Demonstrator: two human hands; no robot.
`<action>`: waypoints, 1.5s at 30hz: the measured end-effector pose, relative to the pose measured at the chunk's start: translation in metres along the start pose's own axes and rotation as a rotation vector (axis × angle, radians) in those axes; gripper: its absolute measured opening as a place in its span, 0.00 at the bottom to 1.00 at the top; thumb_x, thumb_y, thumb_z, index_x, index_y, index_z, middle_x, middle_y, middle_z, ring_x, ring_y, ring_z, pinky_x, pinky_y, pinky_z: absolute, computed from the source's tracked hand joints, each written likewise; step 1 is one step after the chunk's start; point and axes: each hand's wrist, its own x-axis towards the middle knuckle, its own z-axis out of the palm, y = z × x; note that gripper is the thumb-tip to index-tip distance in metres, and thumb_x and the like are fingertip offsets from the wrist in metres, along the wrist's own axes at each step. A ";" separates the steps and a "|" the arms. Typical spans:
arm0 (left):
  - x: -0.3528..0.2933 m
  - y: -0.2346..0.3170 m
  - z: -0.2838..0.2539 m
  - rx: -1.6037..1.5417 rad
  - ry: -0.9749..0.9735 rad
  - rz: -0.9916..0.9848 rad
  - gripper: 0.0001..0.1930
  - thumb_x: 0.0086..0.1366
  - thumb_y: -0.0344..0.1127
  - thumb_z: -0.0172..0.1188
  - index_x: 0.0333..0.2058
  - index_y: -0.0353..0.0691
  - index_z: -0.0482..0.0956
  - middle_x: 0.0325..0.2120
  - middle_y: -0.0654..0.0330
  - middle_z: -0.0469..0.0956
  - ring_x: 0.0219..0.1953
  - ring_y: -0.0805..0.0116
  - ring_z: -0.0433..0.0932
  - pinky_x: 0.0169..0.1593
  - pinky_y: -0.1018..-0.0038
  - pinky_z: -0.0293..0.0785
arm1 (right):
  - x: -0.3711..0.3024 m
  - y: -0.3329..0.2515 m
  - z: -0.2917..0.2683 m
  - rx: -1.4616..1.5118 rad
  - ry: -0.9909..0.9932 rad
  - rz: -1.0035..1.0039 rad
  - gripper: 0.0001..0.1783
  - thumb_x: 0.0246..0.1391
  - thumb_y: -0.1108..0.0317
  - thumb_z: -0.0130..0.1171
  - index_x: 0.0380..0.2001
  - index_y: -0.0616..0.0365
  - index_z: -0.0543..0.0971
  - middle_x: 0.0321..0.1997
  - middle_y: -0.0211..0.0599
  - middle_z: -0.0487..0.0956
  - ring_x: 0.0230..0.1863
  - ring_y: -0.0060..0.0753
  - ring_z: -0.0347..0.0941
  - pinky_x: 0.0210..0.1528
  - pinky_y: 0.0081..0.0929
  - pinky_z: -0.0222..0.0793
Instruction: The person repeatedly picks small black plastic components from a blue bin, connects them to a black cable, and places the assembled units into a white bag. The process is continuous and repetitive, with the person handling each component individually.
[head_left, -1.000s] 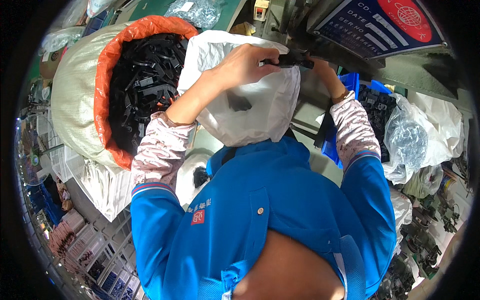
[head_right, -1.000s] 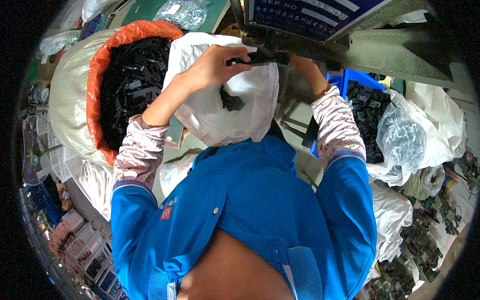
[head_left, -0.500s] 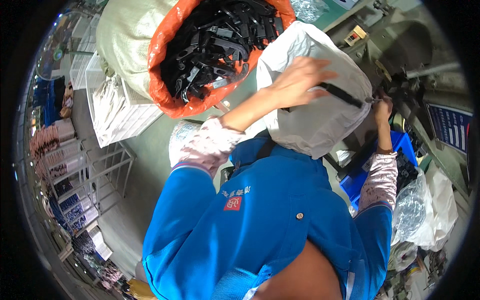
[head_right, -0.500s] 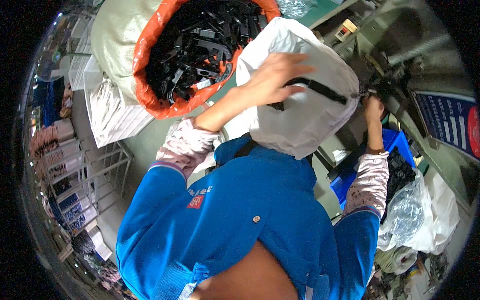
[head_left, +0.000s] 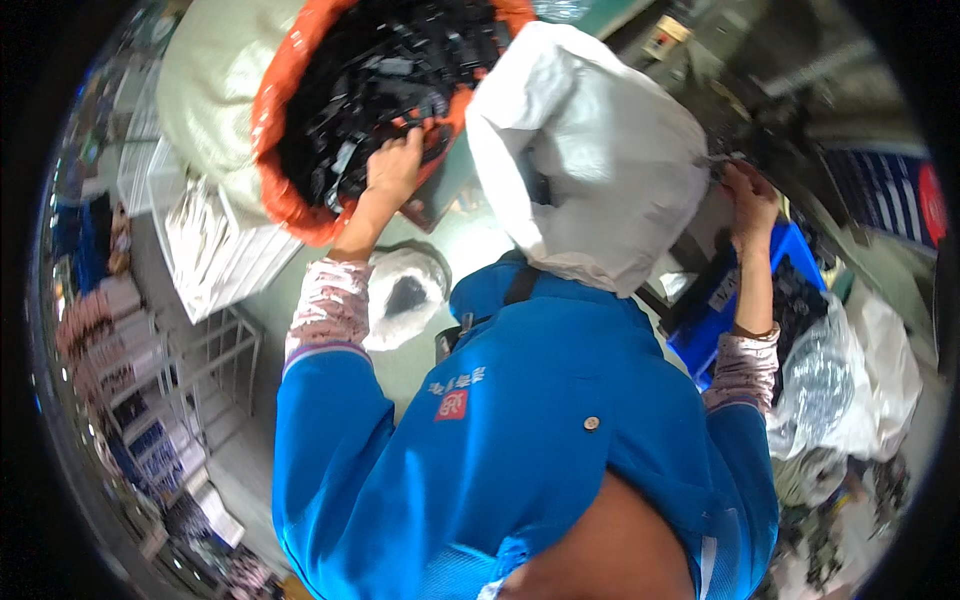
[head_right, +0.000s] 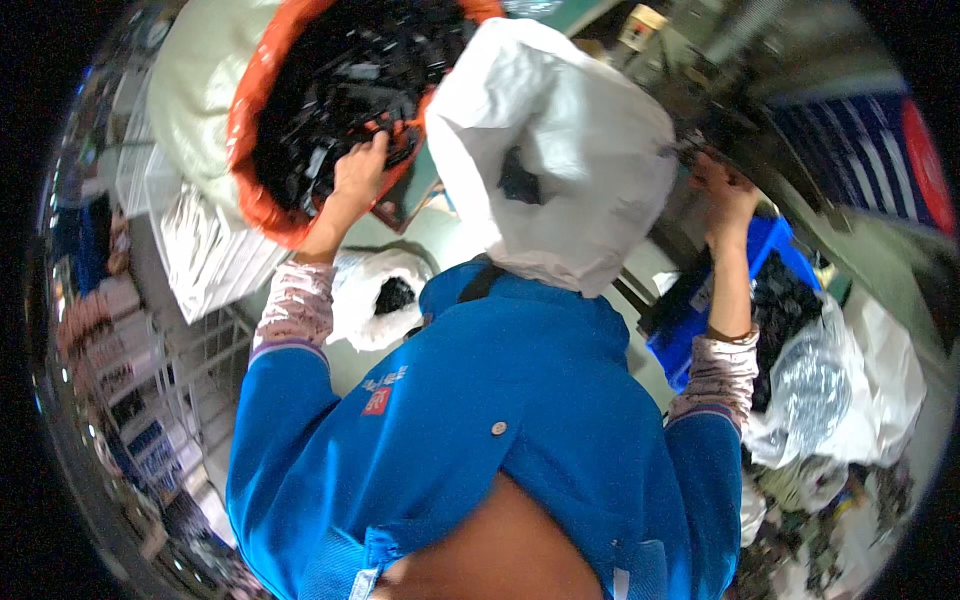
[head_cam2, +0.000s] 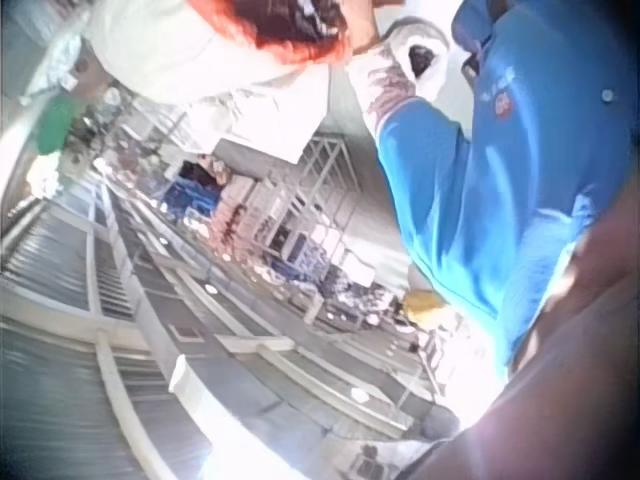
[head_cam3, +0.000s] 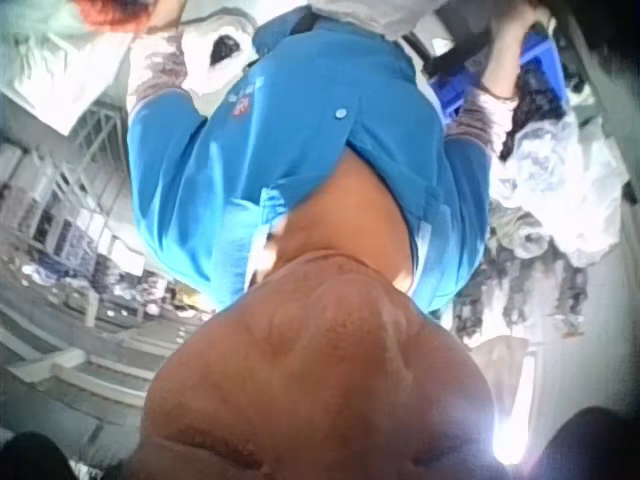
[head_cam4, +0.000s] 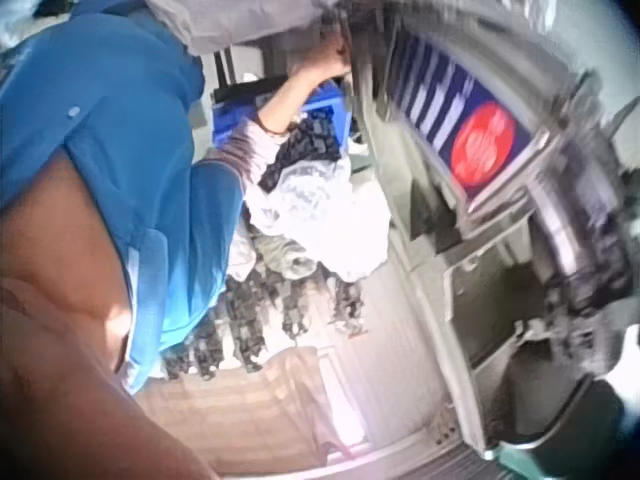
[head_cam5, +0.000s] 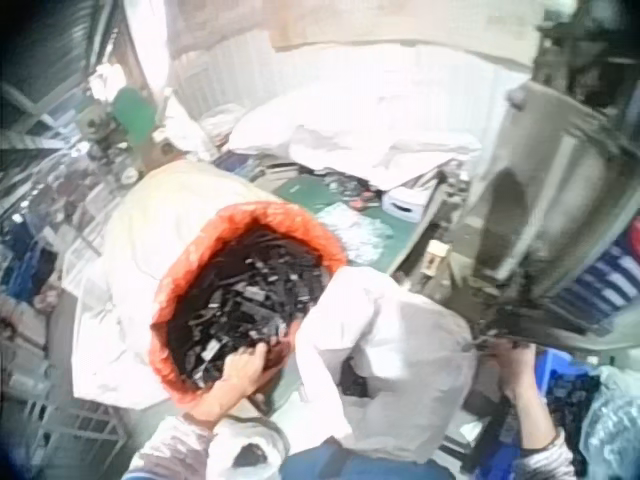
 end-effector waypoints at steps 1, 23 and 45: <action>-0.004 0.007 -0.007 0.009 -0.011 -0.001 0.39 0.33 0.32 0.76 0.44 0.39 0.62 0.37 0.50 0.76 0.42 0.54 0.77 0.41 0.64 0.77 | -0.011 -0.011 0.003 0.080 -0.032 0.045 0.13 0.50 0.73 0.63 0.39 0.68 0.79 0.32 0.37 0.80 0.30 0.27 0.76 0.32 0.25 0.74; -0.078 -0.036 0.045 -0.798 0.620 -0.241 0.09 0.61 0.32 0.59 0.29 0.29 0.77 0.33 0.57 0.74 0.37 0.73 0.73 0.30 0.77 0.72 | -0.047 -0.038 0.069 -0.042 -0.012 -0.280 0.11 0.52 0.63 0.62 0.32 0.62 0.82 0.27 0.35 0.80 0.27 0.23 0.74 0.29 0.24 0.68; -0.072 0.251 -0.101 -2.100 -0.302 0.101 0.08 0.57 0.25 0.60 0.34 0.39 0.70 0.22 0.66 0.68 0.19 0.78 0.62 0.24 0.79 0.59 | -0.137 0.092 -0.185 -1.158 0.318 0.250 0.14 0.44 0.60 0.65 0.34 0.53 0.79 0.34 0.47 0.80 0.38 0.54 0.77 0.42 0.43 0.72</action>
